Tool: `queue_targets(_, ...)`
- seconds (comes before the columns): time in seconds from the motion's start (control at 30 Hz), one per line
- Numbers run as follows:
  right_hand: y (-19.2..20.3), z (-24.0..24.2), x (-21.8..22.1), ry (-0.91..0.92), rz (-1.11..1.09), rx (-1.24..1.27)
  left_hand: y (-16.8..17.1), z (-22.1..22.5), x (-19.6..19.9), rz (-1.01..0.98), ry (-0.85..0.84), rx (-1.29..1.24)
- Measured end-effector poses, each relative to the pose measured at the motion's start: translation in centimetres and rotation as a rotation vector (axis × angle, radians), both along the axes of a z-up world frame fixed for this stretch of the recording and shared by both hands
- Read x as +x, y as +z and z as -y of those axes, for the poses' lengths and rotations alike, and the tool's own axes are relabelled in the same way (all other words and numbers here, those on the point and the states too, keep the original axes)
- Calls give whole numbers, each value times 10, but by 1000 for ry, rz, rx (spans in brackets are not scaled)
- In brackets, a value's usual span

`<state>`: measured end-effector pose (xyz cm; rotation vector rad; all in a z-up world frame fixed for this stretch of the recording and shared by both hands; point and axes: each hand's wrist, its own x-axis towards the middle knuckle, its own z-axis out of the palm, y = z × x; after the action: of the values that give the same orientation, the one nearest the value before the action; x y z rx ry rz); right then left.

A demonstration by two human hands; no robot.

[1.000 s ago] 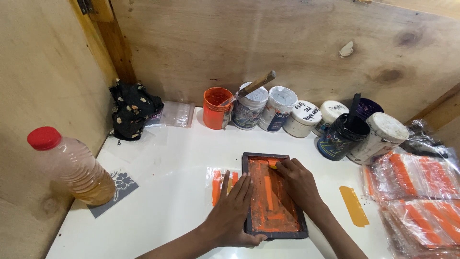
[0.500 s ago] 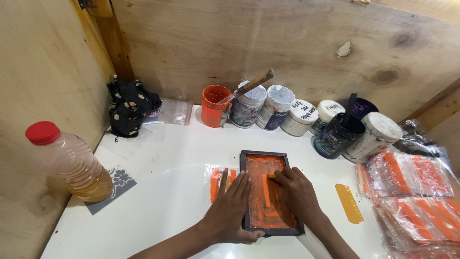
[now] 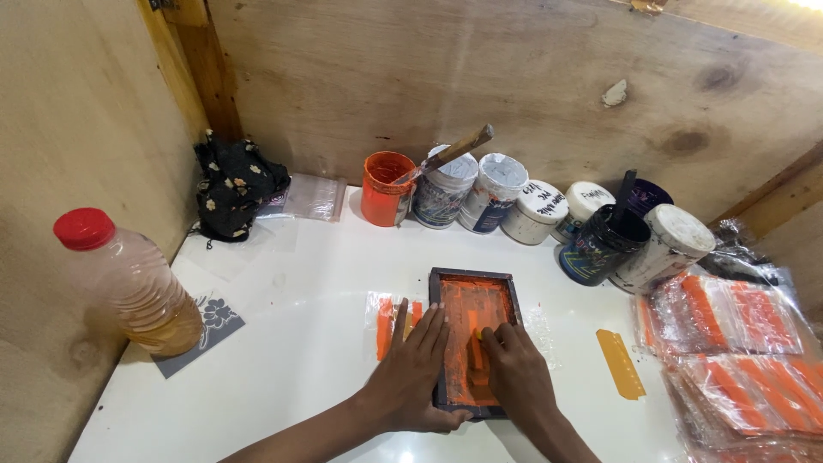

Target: Applying orange ink to a small screen printing frame using a squeegee to ensure even coverage.

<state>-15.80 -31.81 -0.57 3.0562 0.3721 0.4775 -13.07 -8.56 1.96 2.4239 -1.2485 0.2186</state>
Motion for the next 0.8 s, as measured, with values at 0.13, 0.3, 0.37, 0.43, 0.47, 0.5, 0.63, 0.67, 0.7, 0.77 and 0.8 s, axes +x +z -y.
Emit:
queue_targets(0.13, 4, -7, -6, -18, -69, 3, 5, -2, -1, 46, -6, -31)
queue_targets(0.3, 27, -9, -1, 75, -1, 66, 0, -1, 0, 30, 9, 2)
queue_targets(0.37, 50, -9, 6, 103, -95, 307, -3, 0, 0, 95, 17, 13)
queue_targets(0.43, 66, -3, 17, 86, -104, 376, 0, -1, -1, 93, 19, 10)
queue_targets(0.47, 75, 1, 22, 68, -112, 441, 1, -1, -1, 91, 19, 2)
queue_targets(0.5, 76, 7, 31, 68, -114, 442, 3, -2, -2, 90, 20, 3)
queue_targets(0.63, 83, 21, 57, 4, -18, 399, 5, -3, -1, 36, -14, -66)
queue_targets(0.67, 86, 22, 61, -34, -5, 428, 4, -3, -1, 31, -13, -29)
queue_targets(0.7, 84, 24, 65, -34, -4, 430, 2, -3, 0, 32, -14, -27)
queue_targets(0.77, 81, 27, 74, -220, -95, 494, -1, -2, 1, 63, -1, -4)
queue_targets(0.8, 80, 27, 77, -221, -95, 494, -2, -2, 1, 63, -2, -3)
